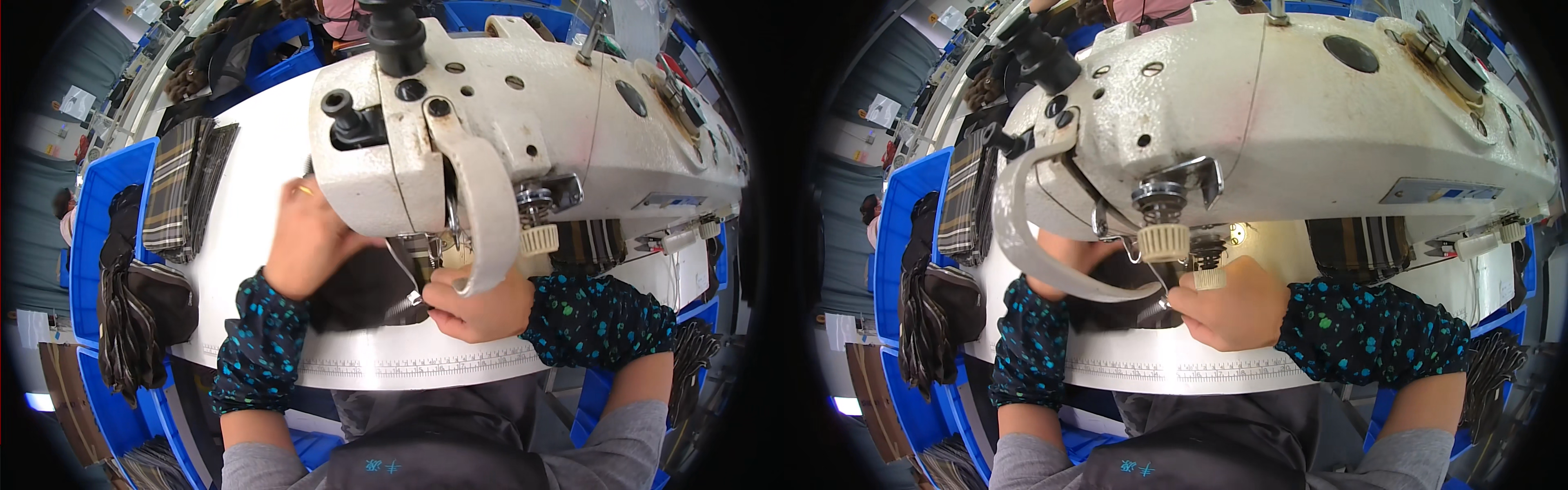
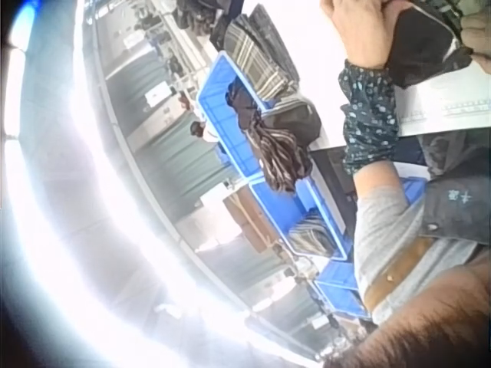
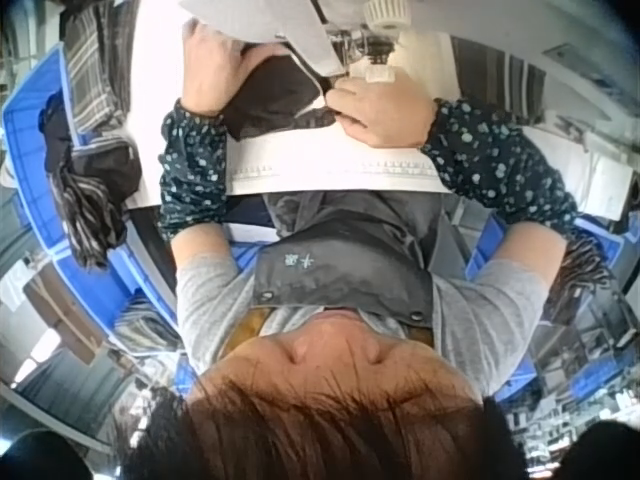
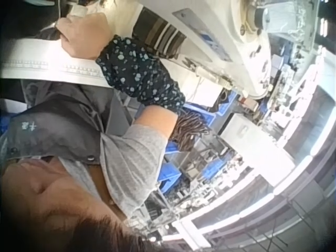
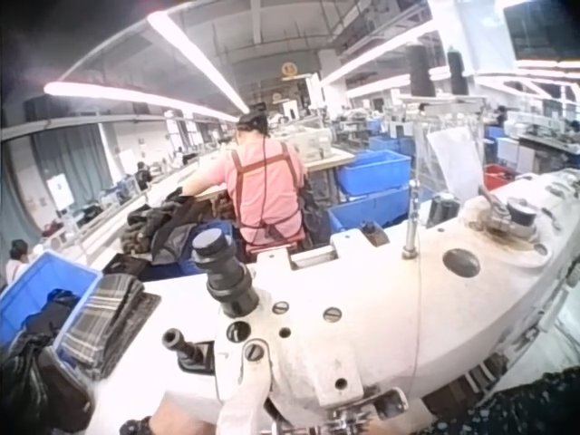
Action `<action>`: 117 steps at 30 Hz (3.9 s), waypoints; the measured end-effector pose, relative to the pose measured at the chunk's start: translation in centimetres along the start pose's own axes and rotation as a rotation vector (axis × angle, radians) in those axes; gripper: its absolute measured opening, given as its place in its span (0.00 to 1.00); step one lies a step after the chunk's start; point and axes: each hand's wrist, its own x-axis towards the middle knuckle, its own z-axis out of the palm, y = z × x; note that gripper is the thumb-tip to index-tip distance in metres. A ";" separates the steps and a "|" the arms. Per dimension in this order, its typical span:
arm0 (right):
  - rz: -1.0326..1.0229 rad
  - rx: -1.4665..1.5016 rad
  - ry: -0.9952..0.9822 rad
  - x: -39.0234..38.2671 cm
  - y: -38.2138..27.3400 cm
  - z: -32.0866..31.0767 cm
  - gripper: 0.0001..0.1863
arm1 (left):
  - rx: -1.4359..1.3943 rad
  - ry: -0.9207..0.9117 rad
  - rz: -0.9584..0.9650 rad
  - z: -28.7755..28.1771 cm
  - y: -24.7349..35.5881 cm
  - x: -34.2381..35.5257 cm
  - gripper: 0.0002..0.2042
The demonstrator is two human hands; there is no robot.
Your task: Sewing parts of a leather or fabric clutch bag using an industrial sewing machine.
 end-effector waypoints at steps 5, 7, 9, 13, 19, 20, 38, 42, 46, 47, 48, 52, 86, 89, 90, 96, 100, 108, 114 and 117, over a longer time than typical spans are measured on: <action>-0.169 -0.214 0.014 -0.2 0.5 0.1 0.09 | 0.180 0.127 -0.219 -2.1 -1.5 0.7 0.10; -0.174 -0.299 -0.121 -0.7 0.9 0.9 0.06 | 0.247 0.313 -0.054 0.3 -1.2 0.3 0.12; -0.322 -0.490 0.039 -0.6 0.0 -0.3 0.05 | 0.138 0.269 0.045 0.4 0.9 -0.6 0.15; -0.330 -0.486 0.291 0.2 -0.6 -0.1 0.08 | -0.330 0.051 0.478 -0.4 5.8 -2.5 0.21; -0.303 -0.482 0.412 -0.2 -0.4 -0.2 0.07 | 0.049 -0.093 0.205 0.7 8.3 -3.3 0.16; -0.283 -0.504 0.371 -0.4 -0.5 -0.2 0.08 | 0.143 -0.054 0.165 0.8 8.5 -3.3 0.13; -0.081 -0.568 0.229 -1.5 -3.8 0.2 0.06 | 0.158 0.145 0.268 -0.4 8.4 -3.8 0.14; -0.080 -0.625 0.084 -2.2 -6.0 0.3 0.11 | 0.131 0.065 0.269 -1.2 9.0 -4.4 0.14; -0.038 -0.611 -0.077 -2.5 -6.6 0.6 0.16 | 0.081 -0.102 0.285 -1.2 9.3 -4.6 0.15; -0.040 -0.611 -0.079 -2.6 -6.6 0.7 0.16 | 0.071 -0.126 0.291 -1.1 9.4 -4.6 0.15; -0.047 -0.587 -0.087 -2.6 -6.5 1.1 0.16 | 0.060 -0.142 0.283 -1.1 9.3 -4.6 0.14; -0.064 -0.587 -0.095 -2.7 -6.5 1.3 0.15 | 0.051 -0.163 0.287 -0.7 9.2 -4.5 0.13; -0.046 -0.592 0.047 -1.0 -1.2 1.7 0.21 | 0.312 0.100 0.130 1.9 7.7 -2.2 0.15; -0.070 -0.572 0.057 -1.1 -1.1 2.0 0.21 | 0.255 0.138 0.173 2.0 7.6 -3.0 0.16; -0.073 -0.549 0.055 -1.2 -1.2 1.9 0.21 | 0.256 0.135 0.170 2.0 7.4 -3.0 0.16; -0.093 -0.537 0.058 -0.9 -1.2 1.7 0.20 | 0.073 -0.087 0.171 1.6 6.0 -2.3 0.23; -0.089 -0.536 0.062 -0.9 -1.4 1.5 0.19 | 0.007 -0.116 0.165 1.4 5.8 -2.1 0.29; -0.084 -0.533 0.054 -0.9 -1.4 1.4 0.19 | -0.051 -0.198 0.158 1.0 5.6 -1.9 0.31; -0.026 -0.517 0.096 -0.6 -0.7 1.9 0.17 | 0.051 -0.255 0.063 0.7 6.7 -1.4 0.27; -0.028 -0.544 0.134 -0.3 -0.6 1.6 0.14 | 0.091 -0.252 0.015 0.8 7.4 -1.1 0.21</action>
